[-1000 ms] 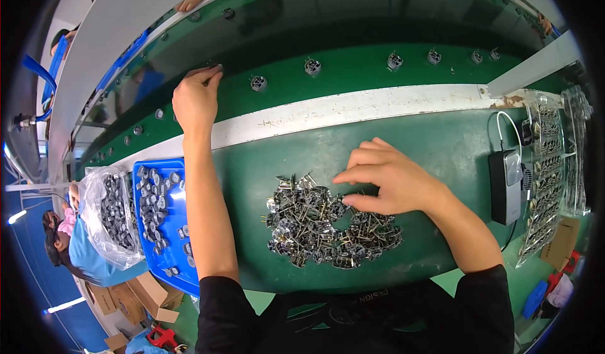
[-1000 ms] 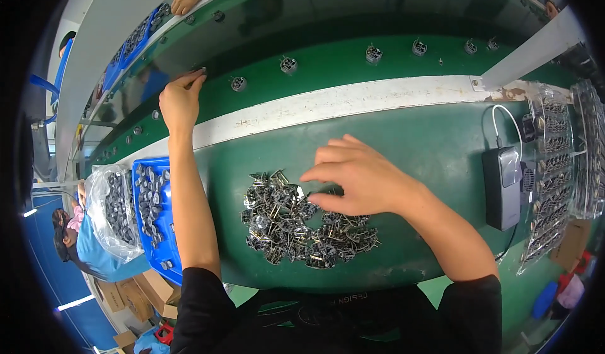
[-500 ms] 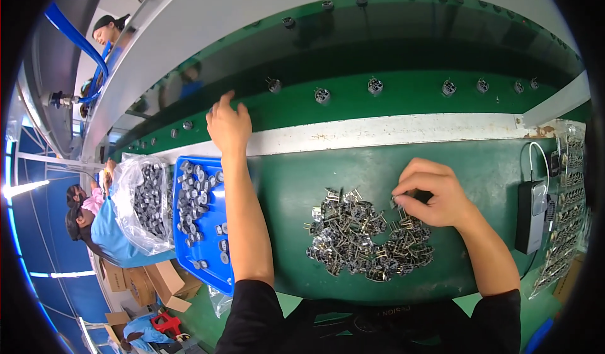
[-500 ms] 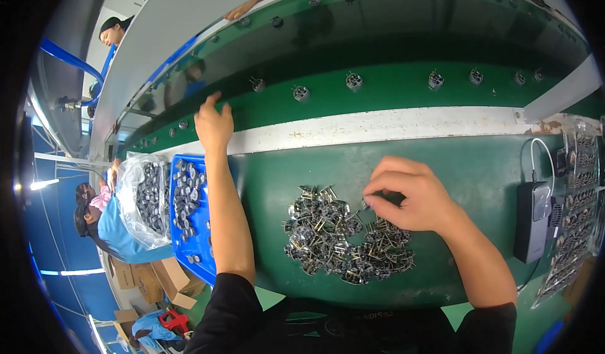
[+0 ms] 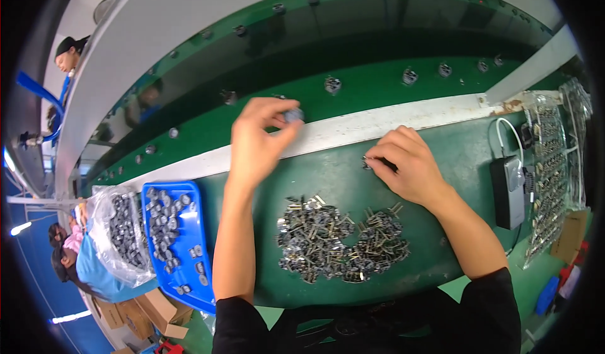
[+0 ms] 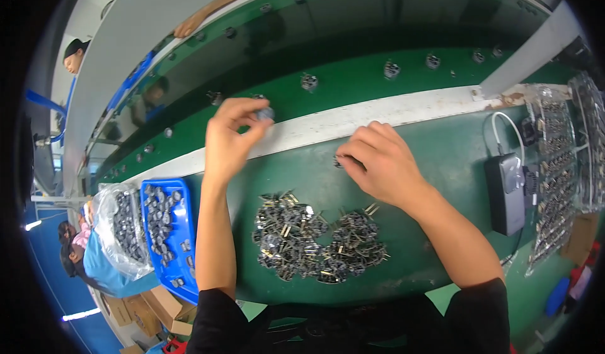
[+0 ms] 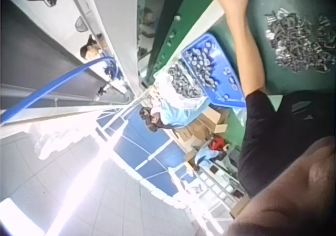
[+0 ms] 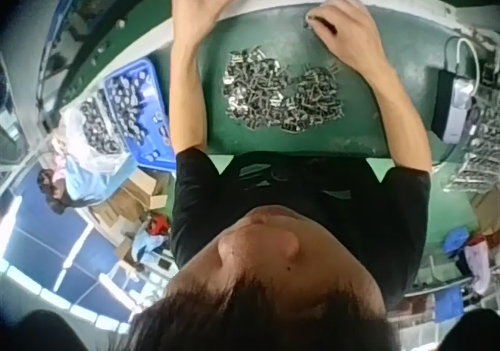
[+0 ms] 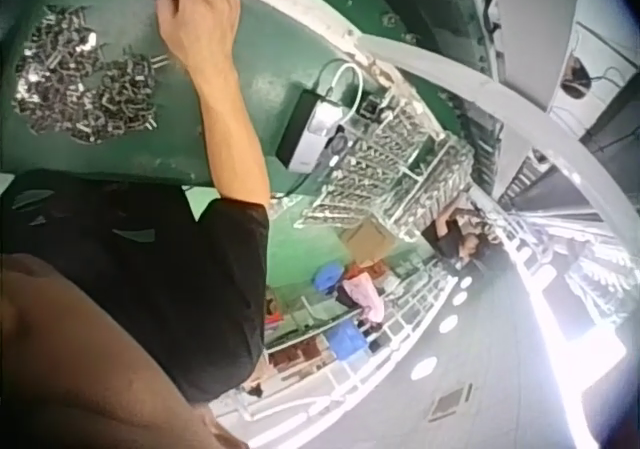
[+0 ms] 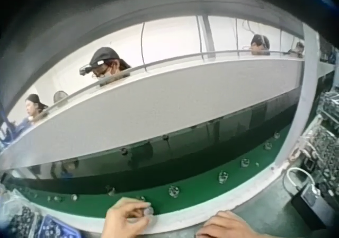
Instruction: The person assembles small electronic components by hand, then places them into a plastic tray.
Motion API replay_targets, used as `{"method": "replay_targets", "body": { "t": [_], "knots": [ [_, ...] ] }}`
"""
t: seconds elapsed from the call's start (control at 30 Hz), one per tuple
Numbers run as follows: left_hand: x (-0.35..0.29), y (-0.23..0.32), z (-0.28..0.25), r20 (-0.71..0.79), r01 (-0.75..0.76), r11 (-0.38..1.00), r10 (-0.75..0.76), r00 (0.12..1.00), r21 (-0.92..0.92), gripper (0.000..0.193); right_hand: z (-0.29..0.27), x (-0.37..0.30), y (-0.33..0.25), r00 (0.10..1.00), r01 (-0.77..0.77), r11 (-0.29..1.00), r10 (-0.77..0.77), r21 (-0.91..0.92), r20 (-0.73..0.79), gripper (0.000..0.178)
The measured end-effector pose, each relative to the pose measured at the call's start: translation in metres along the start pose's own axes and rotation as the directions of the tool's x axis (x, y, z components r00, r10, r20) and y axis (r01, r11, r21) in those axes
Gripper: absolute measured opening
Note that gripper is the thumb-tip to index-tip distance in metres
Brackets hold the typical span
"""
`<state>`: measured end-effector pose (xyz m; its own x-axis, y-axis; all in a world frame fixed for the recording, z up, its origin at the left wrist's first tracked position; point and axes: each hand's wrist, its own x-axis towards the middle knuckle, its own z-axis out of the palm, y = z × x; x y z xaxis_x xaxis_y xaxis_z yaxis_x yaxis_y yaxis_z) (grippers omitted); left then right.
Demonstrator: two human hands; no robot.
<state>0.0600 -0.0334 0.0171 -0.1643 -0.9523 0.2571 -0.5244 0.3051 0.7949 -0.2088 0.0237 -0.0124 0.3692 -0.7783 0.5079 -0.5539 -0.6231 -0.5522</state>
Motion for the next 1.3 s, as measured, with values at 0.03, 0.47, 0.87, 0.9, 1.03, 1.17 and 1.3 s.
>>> {"method": "replay_targets", "body": {
  "t": [0.03, 0.47, 0.87, 0.9, 1.03, 1.17, 1.3],
  "knots": [
    [-0.002, 0.017, 0.014, 0.09, -0.089, 0.996, 0.086, 0.992, 0.024, 0.028, -0.001, 0.0, 0.001, 0.999, -0.039, 0.998, 0.041, 0.046, -0.035, 0.016],
    [-0.032, 0.046, 0.062, 0.346, -0.033, 0.999, 0.022, 0.938, 0.026, 0.037, 0.002, -0.002, 0.004, 0.985, -0.137, 0.985, 0.147, 0.1, -0.094, 0.012],
    [-0.034, 0.042, 0.061, 0.393, -0.082, 0.989, 0.026, 0.919, 0.126, 0.039, 0.003, -0.002, -0.001, 0.999, -0.023, 0.998, 0.026, 0.053, -0.045, 0.014],
    [-0.035, 0.043, 0.062, 0.385, -0.126, 0.98, 0.059, 0.921, 0.151, 0.039, 0.004, -0.002, -0.002, 0.999, 0.0, 1.0, 0.001, 0.019, -0.039, 0.014],
    [-0.037, 0.043, 0.064, 0.367, -0.178, 0.963, 0.094, 0.925, 0.2, 0.04, 0.005, -0.002, -0.002, 0.999, -0.032, 0.999, 0.032, -0.009, -0.022, 0.014],
    [-0.038, 0.044, 0.065, 0.369, -0.184, 0.959, 0.094, 0.925, 0.217, 0.04, 0.007, -0.003, -0.001, 0.999, -0.029, 1.0, 0.029, 0.001, -0.018, 0.015],
    [-0.038, 0.043, 0.067, 0.366, -0.207, 0.948, 0.108, 0.924, 0.243, 0.039, 0.009, -0.004, -0.002, 1.0, -0.022, 1.0, 0.022, -0.012, -0.017, 0.015]
  ]
}}
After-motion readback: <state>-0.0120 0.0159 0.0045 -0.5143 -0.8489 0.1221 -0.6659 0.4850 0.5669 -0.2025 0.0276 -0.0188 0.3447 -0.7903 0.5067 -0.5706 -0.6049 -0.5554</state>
